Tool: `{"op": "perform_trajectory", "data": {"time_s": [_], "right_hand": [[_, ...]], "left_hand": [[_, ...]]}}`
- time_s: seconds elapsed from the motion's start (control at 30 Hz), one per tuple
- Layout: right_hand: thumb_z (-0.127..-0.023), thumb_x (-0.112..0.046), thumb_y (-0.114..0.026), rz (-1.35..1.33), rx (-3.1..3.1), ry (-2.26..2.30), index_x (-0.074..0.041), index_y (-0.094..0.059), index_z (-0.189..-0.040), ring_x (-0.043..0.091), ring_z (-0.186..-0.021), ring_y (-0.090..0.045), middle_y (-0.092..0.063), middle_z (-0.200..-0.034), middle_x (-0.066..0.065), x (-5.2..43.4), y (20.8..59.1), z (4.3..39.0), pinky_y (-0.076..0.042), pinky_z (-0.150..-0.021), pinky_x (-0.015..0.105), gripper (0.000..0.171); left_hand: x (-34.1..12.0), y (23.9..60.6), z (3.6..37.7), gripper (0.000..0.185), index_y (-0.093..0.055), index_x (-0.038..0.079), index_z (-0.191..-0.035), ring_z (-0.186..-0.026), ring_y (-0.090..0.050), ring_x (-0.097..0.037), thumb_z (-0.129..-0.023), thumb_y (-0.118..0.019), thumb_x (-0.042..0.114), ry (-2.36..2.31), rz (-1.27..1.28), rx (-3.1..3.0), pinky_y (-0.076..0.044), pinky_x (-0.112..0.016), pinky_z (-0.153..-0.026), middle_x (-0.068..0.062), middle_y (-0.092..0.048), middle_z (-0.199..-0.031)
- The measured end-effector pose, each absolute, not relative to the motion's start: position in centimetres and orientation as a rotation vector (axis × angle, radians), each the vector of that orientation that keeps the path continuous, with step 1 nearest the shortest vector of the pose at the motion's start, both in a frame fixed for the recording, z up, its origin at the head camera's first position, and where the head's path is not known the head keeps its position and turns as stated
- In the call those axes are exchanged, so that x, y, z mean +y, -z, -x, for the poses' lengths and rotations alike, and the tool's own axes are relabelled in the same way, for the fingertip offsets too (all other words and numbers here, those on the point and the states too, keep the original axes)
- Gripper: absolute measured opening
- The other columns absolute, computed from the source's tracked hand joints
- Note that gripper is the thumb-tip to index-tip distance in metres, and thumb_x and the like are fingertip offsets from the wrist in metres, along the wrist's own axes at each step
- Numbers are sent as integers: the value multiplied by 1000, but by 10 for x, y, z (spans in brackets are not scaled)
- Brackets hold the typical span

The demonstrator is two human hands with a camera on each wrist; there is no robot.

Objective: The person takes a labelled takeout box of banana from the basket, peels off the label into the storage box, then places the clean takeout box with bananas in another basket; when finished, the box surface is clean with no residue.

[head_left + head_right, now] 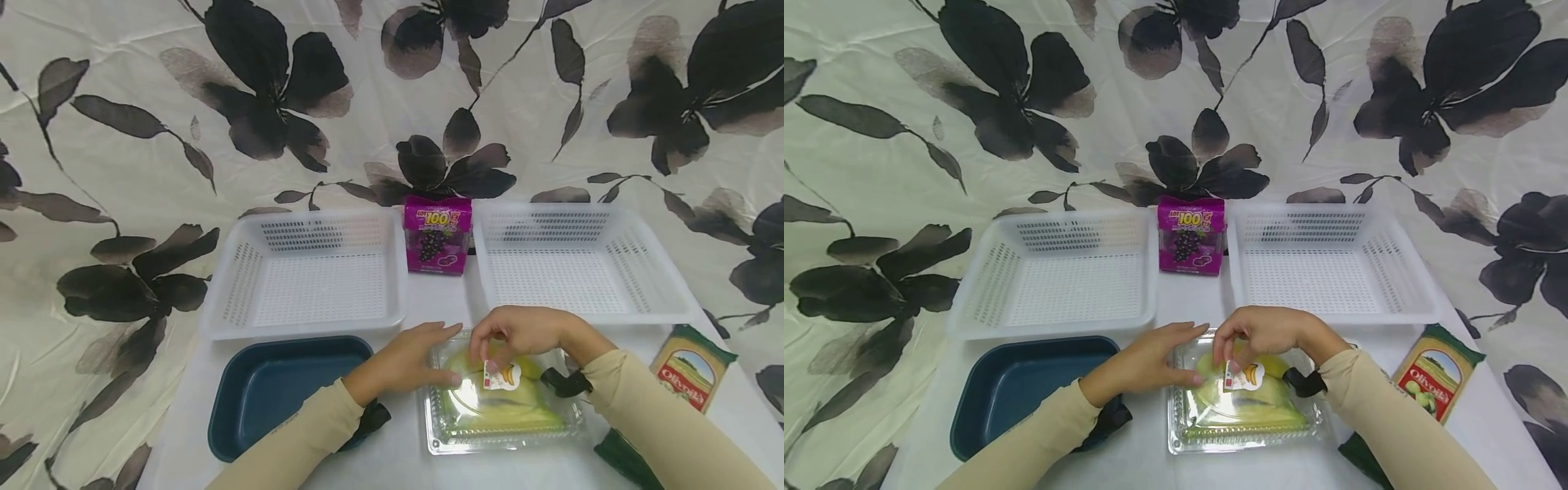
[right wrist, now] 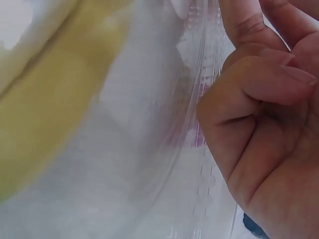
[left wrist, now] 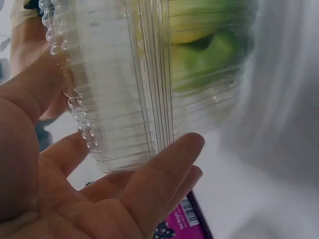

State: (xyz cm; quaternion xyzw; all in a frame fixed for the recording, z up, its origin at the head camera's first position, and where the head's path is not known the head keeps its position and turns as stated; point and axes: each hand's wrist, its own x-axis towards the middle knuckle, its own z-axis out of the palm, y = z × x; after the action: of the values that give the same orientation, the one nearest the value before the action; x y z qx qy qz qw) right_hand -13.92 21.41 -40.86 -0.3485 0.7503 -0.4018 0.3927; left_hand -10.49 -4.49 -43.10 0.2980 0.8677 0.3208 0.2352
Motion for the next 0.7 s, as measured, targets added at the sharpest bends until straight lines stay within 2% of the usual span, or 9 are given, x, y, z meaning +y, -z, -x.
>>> {"op": "perform_trajectory", "data": {"time_s": [0.2,0.4,0.7], "right_hand": [[-87,-14,-77,940,1910,1024,-8,-77,-91,7,-84,-64,-75,-85,0,217,410,141,-51,-94,30,8],[-88,-11,-75,943,1870,1035,-4,-74,-90,5,-78,-60,-72,-82,4,219,409,144,-52,-80,27,8],[-89,-12,-75,983,1830,1089,-4,-73,-90,1,-69,-53,-70,-80,15,227,410,147,-48,-64,20,9]], "left_hand": [[-41,429,101,79,-41,34,-156,-151,-37,-34,-87,-78,47,-826,-780,2387,-37,-51,-121,-13,-34,-165],[-39,427,100,81,-40,35,-156,-151,-37,-33,-85,-78,48,-775,-767,2408,-38,-49,-121,-12,-33,-166],[-36,425,100,83,-39,34,-156,-150,-38,-32,-85,-78,48,-713,-779,2426,-41,-48,-119,-13,-35,-165]]}}
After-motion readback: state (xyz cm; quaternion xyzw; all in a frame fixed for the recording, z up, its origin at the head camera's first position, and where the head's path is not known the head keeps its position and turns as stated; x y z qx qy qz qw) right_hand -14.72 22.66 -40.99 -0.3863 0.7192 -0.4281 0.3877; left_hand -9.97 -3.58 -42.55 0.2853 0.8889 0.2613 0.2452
